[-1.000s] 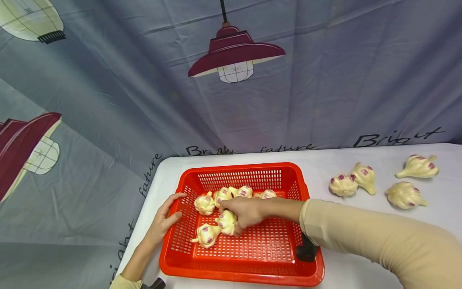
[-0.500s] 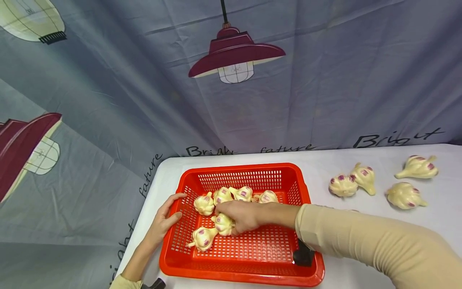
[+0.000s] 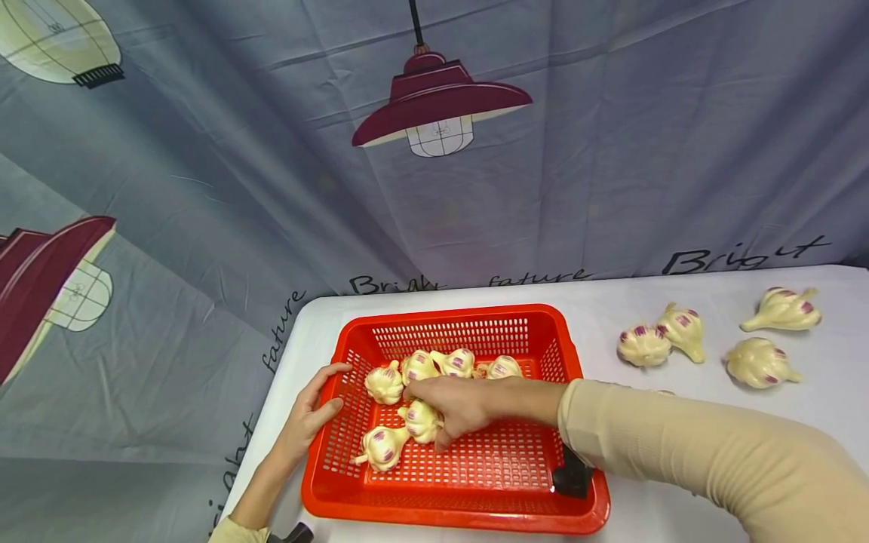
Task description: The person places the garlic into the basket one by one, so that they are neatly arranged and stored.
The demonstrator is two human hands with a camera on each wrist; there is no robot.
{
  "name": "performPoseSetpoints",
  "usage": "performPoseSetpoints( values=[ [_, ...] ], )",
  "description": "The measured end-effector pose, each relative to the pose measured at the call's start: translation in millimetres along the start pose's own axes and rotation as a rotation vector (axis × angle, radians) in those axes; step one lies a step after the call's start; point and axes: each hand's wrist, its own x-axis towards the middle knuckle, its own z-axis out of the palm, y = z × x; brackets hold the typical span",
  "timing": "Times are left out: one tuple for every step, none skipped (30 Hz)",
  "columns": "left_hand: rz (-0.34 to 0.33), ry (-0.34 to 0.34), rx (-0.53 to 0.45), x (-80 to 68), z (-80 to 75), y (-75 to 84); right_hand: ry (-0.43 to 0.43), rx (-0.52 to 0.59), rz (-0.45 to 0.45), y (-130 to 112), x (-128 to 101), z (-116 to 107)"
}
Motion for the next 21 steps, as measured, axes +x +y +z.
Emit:
performPoseSetpoints(
  values=[
    [0.000, -0.001, -0.002, 0.1, 0.1, 0.0, -0.001, 0.011, 0.000, -1.0, -1.0, -1.6],
    [0.001, -0.002, -0.002, 0.2, 0.0, 0.0, 0.002, 0.017, 0.000, -1.9, -1.9, -3.4],
    [0.002, -0.002, -0.003, 0.2, -0.1, -0.1, 0.010, 0.032, -0.006, -3.5, -3.2, -5.9],
    [0.004, -0.002, -0.004, 0.2, -0.1, 0.0, 0.022, 0.043, -0.013, -5.2, -4.7, -8.6],
    [0.005, -0.002, -0.005, 0.3, -0.2, -0.1, 0.038, 0.059, -0.022, -6.9, -6.3, -11.6],
    [0.005, -0.002, -0.005, 0.5, -0.2, 0.1, 0.055, 0.076, -0.037, -8.8, -8.0, -14.9],
    [0.007, 0.000, -0.004, 0.5, -0.3, 0.2, 0.074, 0.095, -0.053, -10.6, -9.8, -18.3],
    [0.009, 0.001, -0.002, 0.4, -0.4, 0.4, 0.099, 0.112, -0.074, -12.5, -11.8, -21.8],
    [0.012, 0.002, -0.001, 0.4, -0.5, 0.6, 0.118, 0.151, -0.092, -14.5, -14.0, -25.3],
    [0.014, 0.002, -0.001, 0.5, -0.3, 0.9, 0.137, 0.192, -0.109, -16.0, -16.1, -28.4],
    [0.017, 0.000, 0.000, 0.5, -0.2, 1.1, 0.154, 0.244, -0.124, -17.2, -18.5, -31.3],
    [0.018, -0.001, 0.001, 0.7, 0.0, 1.6, 0.170, 0.296, -0.136, -18.6, -21.1, -34.3],
    [0.020, -0.004, 0.001, 0.8, 0.2, 1.8, 0.189, 0.340, -0.142, -19.7, -23.8, -37.3],
    [0.021, -0.005, 0.001, 0.8, 0.4, 2.2, 0.206, 0.382, -0.146, -21.1, -26.5, -40.2],
    [0.021, -0.006, 0.000, 0.9, 0.6, 2.4, 0.217, 0.428, -0.145, -22.1, -29.4, -43.0],
    [0.021, -0.005, 0.001, 0.9, 0.7, 2.7, 0.232, 0.462, -0.147, -22.9, -32.1, -45.8],
    [0.022, -0.006, 0.004, 0.8, 0.8, 2.6, 0.246, 0.484, -0.146, -23.7, -35.0, -48.6],
    [0.021, -0.005, 0.004, 0.8, 0.8, 2.8, 0.261, 0.495, -0.143, -24.5, -37.7, -51.5],
    [0.022, -0.005, 0.006, 0.7, 0.8, 2.7, 0.275, 0.498, -0.141, -25.2, -40.6, -54.2],
    [0.021, -0.003, 0.007, 0.5, 0.8, 2.8, 0.285, 0.506, -0.139, -25.6, -43.4, -56.8],
    [0.021, -0.002, 0.009, 0.3, 0.7, 2.6, 0.294, 0.510, -0.138, -26.0, -46.3, -59.3]
  ],
)
